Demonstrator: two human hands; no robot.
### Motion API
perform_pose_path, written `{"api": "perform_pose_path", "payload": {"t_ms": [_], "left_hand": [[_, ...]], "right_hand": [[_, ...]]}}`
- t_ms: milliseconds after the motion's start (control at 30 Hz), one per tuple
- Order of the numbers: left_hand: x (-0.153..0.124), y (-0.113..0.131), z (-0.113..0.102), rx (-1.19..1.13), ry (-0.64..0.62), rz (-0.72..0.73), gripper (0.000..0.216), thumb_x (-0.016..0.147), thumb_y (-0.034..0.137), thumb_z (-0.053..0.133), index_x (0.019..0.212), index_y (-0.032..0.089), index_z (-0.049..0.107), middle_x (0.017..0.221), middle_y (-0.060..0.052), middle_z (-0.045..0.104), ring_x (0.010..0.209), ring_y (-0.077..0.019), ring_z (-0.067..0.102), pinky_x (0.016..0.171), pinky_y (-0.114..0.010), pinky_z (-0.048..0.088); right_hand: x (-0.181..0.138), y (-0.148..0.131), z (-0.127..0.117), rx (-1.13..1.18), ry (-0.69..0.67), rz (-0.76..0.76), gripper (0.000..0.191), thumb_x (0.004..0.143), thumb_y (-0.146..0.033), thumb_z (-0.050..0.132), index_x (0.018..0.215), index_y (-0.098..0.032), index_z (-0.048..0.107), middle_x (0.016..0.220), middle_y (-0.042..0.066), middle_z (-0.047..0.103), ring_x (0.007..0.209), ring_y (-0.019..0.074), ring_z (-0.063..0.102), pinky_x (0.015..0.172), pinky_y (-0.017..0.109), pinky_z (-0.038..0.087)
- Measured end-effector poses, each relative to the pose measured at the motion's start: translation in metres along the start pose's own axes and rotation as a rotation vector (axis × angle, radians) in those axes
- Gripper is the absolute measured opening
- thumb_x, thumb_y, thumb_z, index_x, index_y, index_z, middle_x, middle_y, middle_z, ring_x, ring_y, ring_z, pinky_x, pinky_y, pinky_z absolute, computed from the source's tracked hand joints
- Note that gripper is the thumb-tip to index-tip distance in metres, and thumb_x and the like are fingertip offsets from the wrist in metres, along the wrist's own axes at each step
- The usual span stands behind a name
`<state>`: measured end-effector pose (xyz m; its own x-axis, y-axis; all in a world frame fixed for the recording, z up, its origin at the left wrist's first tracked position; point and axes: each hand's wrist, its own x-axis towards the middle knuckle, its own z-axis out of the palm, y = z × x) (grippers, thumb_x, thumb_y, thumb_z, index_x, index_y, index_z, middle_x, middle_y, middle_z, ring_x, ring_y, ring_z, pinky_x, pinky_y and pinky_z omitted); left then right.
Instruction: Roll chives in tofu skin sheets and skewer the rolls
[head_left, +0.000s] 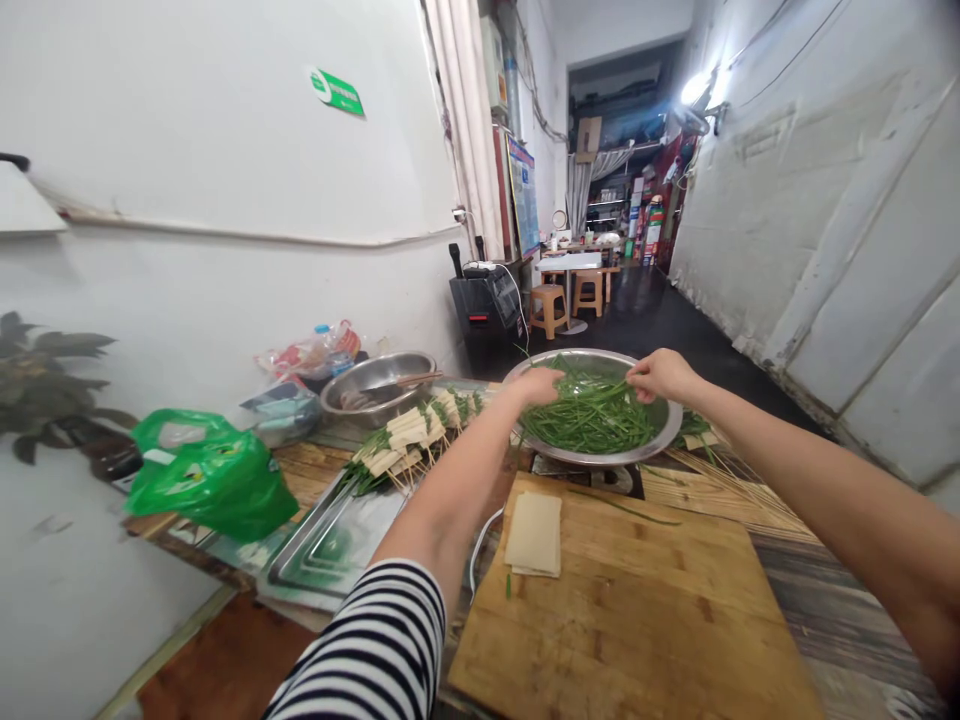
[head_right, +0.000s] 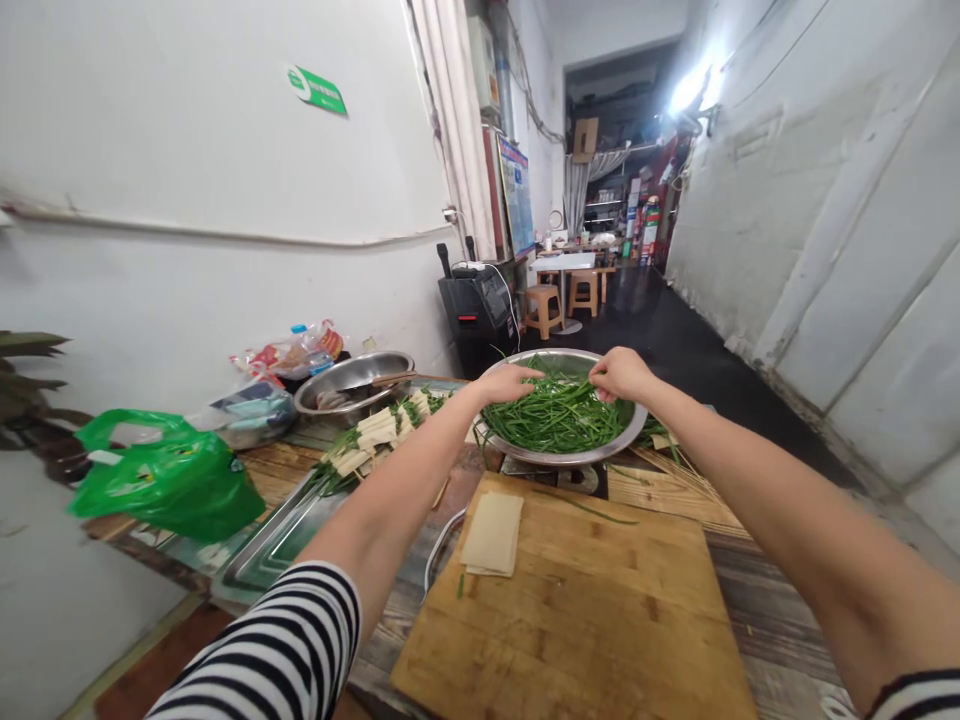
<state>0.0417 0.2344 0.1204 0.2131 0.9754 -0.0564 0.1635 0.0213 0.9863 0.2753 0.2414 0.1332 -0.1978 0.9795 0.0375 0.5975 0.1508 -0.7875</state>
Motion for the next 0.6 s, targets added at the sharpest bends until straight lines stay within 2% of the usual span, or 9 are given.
{"api": "perform_pose_path", "payload": {"t_ms": [67, 133, 267, 433, 600], "left_hand": [[0.001, 0.003, 0.011, -0.022, -0.045, 0.035, 0.017, 0.075, 0.017, 0.064, 0.091, 0.019, 0.069, 0.083, -0.005, 0.069, 0.094, -0.0203, 0.060, 0.077, -0.022, 0.046], [-0.001, 0.004, 0.025, -0.031, -0.144, 0.078, 0.019, 0.074, 0.017, 0.067, 0.093, 0.019, 0.069, 0.084, -0.003, 0.069, 0.093, -0.0195, 0.060, 0.077, -0.021, 0.046], [-0.012, -0.004, 0.044, -0.158, -0.369, 0.053, 0.012, 0.080, 0.025, 0.067, 0.086, 0.015, 0.064, 0.072, 0.000, 0.062, 0.075, -0.0135, 0.057, 0.071, -0.019, 0.044], [-0.025, -0.013, 0.048, -0.225, -0.442, -0.002, 0.023, 0.090, 0.035, 0.056, 0.085, 0.012, 0.059, 0.057, 0.008, 0.037, 0.046, -0.0049, 0.034, 0.052, -0.018, 0.036], [-0.033, -0.013, 0.044, -0.227, -0.498, -0.089, 0.027, 0.088, 0.038, 0.059, 0.085, 0.011, 0.058, 0.056, 0.010, 0.026, 0.044, -0.0031, 0.024, 0.044, -0.015, 0.027]], "right_hand": [[-0.006, -0.014, -0.003, -0.022, -0.039, -0.034, 0.009, 0.064, -0.013, 0.075, 0.057, -0.017, 0.070, 0.041, -0.001, 0.059, 0.040, 0.0128, 0.058, 0.040, 0.019, 0.049], [-0.011, -0.028, -0.005, -0.021, -0.093, -0.067, 0.007, 0.064, -0.015, 0.076, 0.060, -0.017, 0.071, 0.043, -0.001, 0.061, 0.041, 0.0125, 0.059, 0.041, 0.020, 0.050], [-0.019, -0.041, -0.011, 0.072, -0.145, -0.088, 0.005, 0.067, -0.017, 0.077, 0.066, -0.015, 0.072, 0.048, 0.001, 0.064, 0.042, 0.0121, 0.059, 0.043, 0.021, 0.052], [-0.025, -0.038, -0.018, 0.197, -0.118, 0.009, 0.010, 0.064, -0.014, 0.080, 0.065, -0.012, 0.070, 0.048, 0.003, 0.063, 0.043, 0.0116, 0.059, 0.043, 0.020, 0.052], [-0.025, -0.037, -0.017, 0.230, -0.108, 0.060, 0.013, 0.063, -0.013, 0.080, 0.060, -0.013, 0.068, 0.046, 0.003, 0.062, 0.042, 0.0113, 0.058, 0.042, 0.019, 0.052]]}}
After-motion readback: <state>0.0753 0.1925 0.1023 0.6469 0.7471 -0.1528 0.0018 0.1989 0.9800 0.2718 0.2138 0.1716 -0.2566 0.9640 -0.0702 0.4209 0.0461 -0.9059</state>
